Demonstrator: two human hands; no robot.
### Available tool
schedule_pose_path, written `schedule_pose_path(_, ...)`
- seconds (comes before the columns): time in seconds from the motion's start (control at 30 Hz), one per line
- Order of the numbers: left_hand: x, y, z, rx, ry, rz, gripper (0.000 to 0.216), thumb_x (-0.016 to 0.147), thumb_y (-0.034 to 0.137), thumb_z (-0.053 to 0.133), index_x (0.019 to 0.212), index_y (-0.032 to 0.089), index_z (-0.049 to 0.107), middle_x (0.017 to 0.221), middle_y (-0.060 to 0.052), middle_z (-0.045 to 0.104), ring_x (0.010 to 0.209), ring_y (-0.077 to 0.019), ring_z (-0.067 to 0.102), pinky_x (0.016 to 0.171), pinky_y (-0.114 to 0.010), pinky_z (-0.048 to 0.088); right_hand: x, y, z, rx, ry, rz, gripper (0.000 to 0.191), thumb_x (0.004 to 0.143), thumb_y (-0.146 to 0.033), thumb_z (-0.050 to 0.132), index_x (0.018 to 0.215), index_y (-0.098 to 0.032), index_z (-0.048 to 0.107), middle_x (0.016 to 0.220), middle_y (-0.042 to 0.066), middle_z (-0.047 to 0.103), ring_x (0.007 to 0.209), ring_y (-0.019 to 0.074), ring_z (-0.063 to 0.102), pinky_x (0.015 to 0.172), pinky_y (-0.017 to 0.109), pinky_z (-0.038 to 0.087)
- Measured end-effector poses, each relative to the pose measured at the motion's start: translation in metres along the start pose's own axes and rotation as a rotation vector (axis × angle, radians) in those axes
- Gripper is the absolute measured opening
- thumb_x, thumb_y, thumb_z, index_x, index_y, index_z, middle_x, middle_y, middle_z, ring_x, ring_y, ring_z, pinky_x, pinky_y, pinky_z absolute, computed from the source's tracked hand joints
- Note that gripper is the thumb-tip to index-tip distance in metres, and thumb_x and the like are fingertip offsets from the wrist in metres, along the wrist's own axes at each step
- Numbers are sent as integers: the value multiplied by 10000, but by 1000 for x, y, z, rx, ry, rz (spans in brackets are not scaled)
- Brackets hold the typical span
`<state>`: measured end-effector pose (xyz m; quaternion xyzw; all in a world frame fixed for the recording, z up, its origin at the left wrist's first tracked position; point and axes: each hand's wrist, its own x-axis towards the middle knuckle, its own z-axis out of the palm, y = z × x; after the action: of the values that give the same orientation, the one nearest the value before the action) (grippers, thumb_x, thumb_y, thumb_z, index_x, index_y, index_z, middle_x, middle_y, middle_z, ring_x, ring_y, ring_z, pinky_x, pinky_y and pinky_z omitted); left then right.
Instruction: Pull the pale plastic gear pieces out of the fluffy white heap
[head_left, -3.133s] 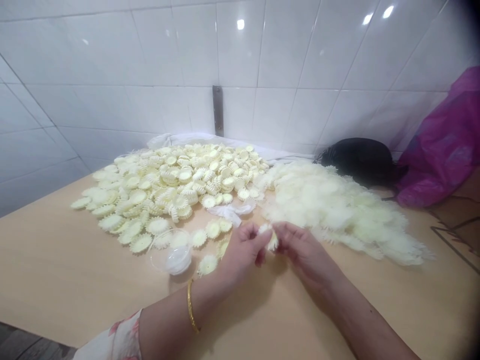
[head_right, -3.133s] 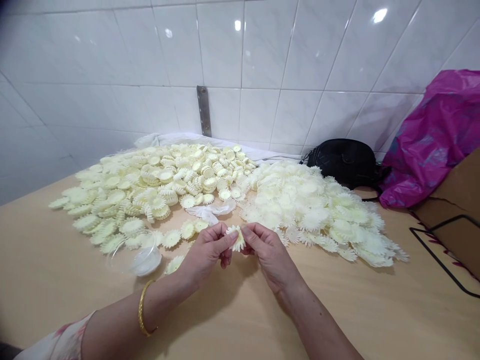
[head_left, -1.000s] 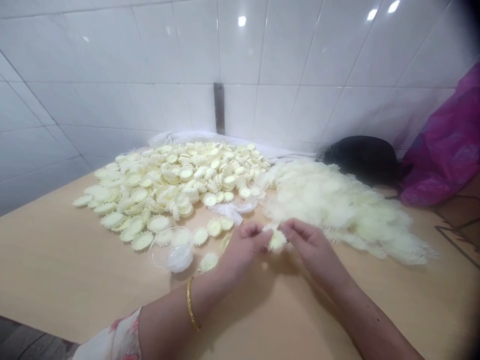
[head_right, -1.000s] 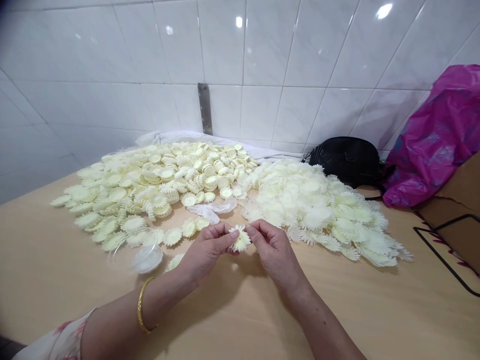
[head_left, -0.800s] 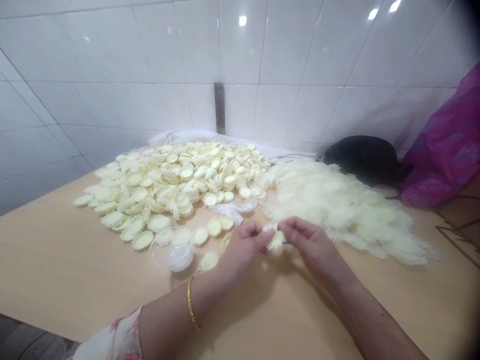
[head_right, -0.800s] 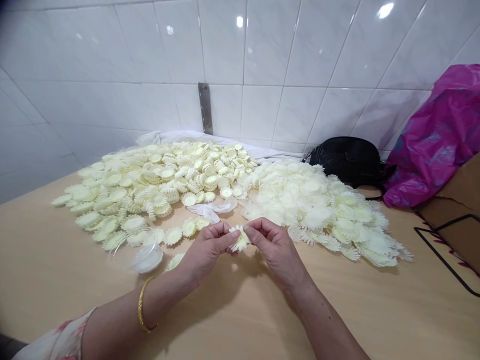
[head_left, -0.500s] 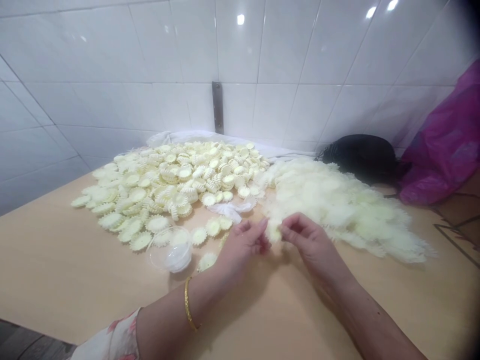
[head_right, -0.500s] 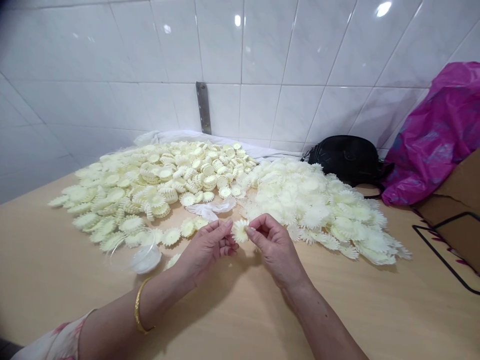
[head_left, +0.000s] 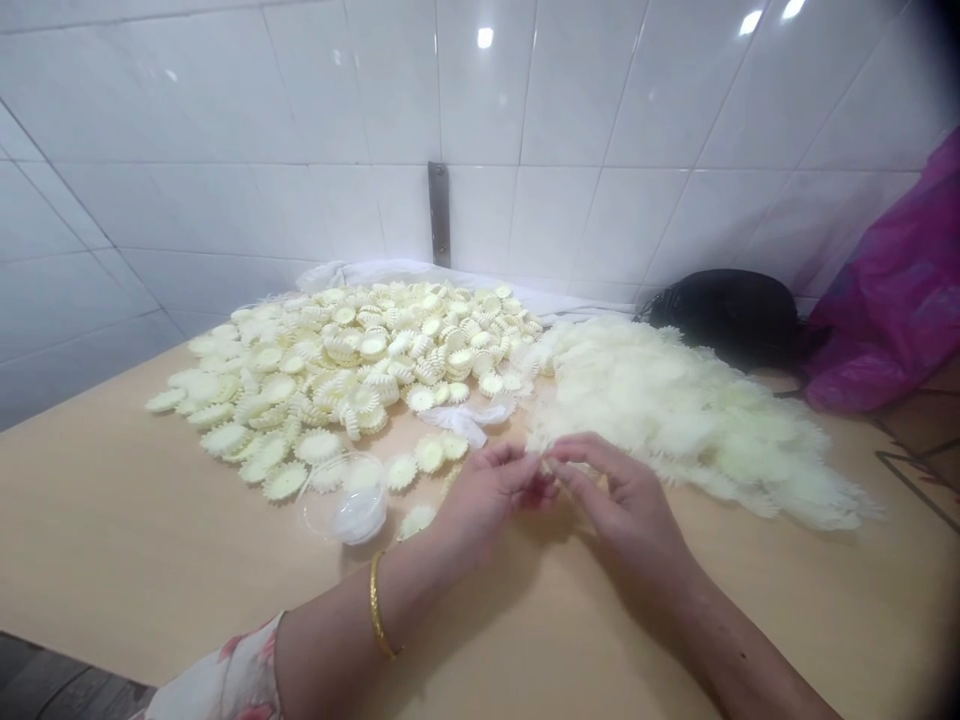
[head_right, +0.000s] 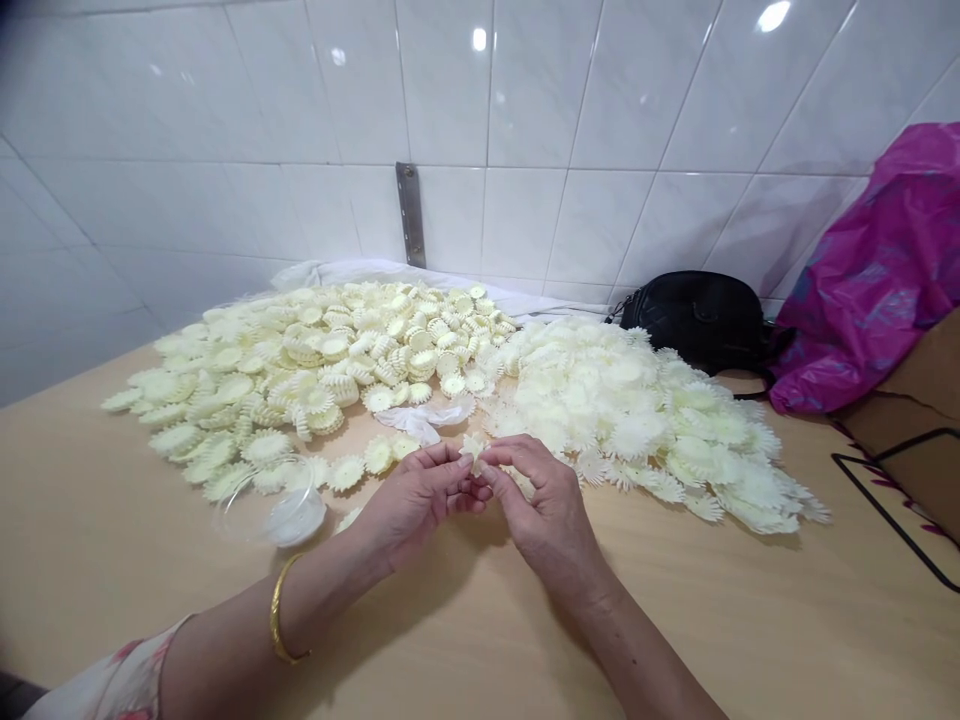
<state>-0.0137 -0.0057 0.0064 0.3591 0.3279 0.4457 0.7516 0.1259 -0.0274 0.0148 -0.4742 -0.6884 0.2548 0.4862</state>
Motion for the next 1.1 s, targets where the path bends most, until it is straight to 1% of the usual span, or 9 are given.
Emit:
schedule_pose_path(0.1, 0, 0, 0, 24, 0, 1, 159, 665, 223, 672, 694, 119, 555, 595, -26, 591, 580, -125, 573, 623, -277, 424, 3, -1, -4, 112, 18, 132, 138, 787, -278, 564, 768, -181, 660, 819, 42, 652, 796, 187, 585, 735, 297, 437)
schedule_pose_path(0.2, 0, 0, 1, 60, 20, -4, 152, 644, 183, 668, 671, 139, 525, 557, -12, 579, 554, -128, 569, 616, -280, 419, 4, 1, -6, 258, 96, 314, 151, 727, -317, 626, 723, -175, 676, 732, 32, 655, 733, 178, 576, 697, 292, 440)
schedule_pose_path(0.3, -1, 0, 1, 104, 35, -14, 143, 640, 170, 653, 663, 146, 514, 550, -12, 579, 546, -127, 563, 623, -286, 421, 5, 3, -7, 367, 159, 393, 165, 683, -331, 663, 713, -169, 679, 697, 25, 640, 710, 164, 558, 697, 286, 435)
schedule_pose_path(0.47, -2, 1, 2, 157, 16, -12, 126, 646, 188, 633, 643, 143, 516, 541, -2, 557, 532, -109, 538, 585, -256, 403, 4, 3, -4, 307, 55, 333, 185, 668, -308, 665, 777, -176, 597, 711, 3, 583, 692, 150, 537, 648, 265, 429)
schedule_pose_path(0.57, -3, 1, 3, 272, 8, 11, 95, 640, 168, 614, 634, 137, 525, 535, -1, 553, 510, -92, 509, 550, -231, 377, 2, -1, -1, 129, 27, 257, 154, 714, -264, 591, 844, -190, 557, 739, 2, 569, 690, 153, 528, 614, 254, 413)
schedule_pose_path(0.63, -3, 1, 3, 307, 3, 2, 83, 636, 161, 603, 634, 139, 522, 534, -2, 554, 506, -92, 506, 540, -229, 373, 1, -3, 1, -25, 34, 211, 88, 744, -225, 521, 812, -188, 563, 742, 13, 583, 690, 161, 532, 605, 254, 402)
schedule_pose_path(0.7, -3, 0, 4, 309, 7, -11, 77, 633, 161, 592, 633, 144, 516, 531, -4, 555, 504, -101, 514, 539, -235, 376, 1, -3, 1, -120, 39, 184, 97, 757, -203, 476, 773, -186, 570, 722, 15, 589, 671, 162, 529, 595, 253, 390)
schedule_pose_path(0.9, -3, -1, 4, 268, 109, -63, 105, 645, 169, 563, 622, 166, 460, 535, -7, 556, 497, -116, 531, 529, -247, 381, 4, -1, -2, -27, 15, 229, 169, 784, -300, 476, 660, -186, 491, 605, -17, 469, 588, 133, 437, 565, 244, 350)
schedule_pose_path(1.1, -3, -2, 6, 287, 101, -44, 210, 662, 284, 631, 629, 162, 463, 524, -6, 538, 488, -112, 517, 498, -235, 368, 3, -3, 1, 12, 1, 211, 209, 782, -335, 507, 635, -195, 456, 601, -22, 447, 592, 134, 422, 575, 250, 345)
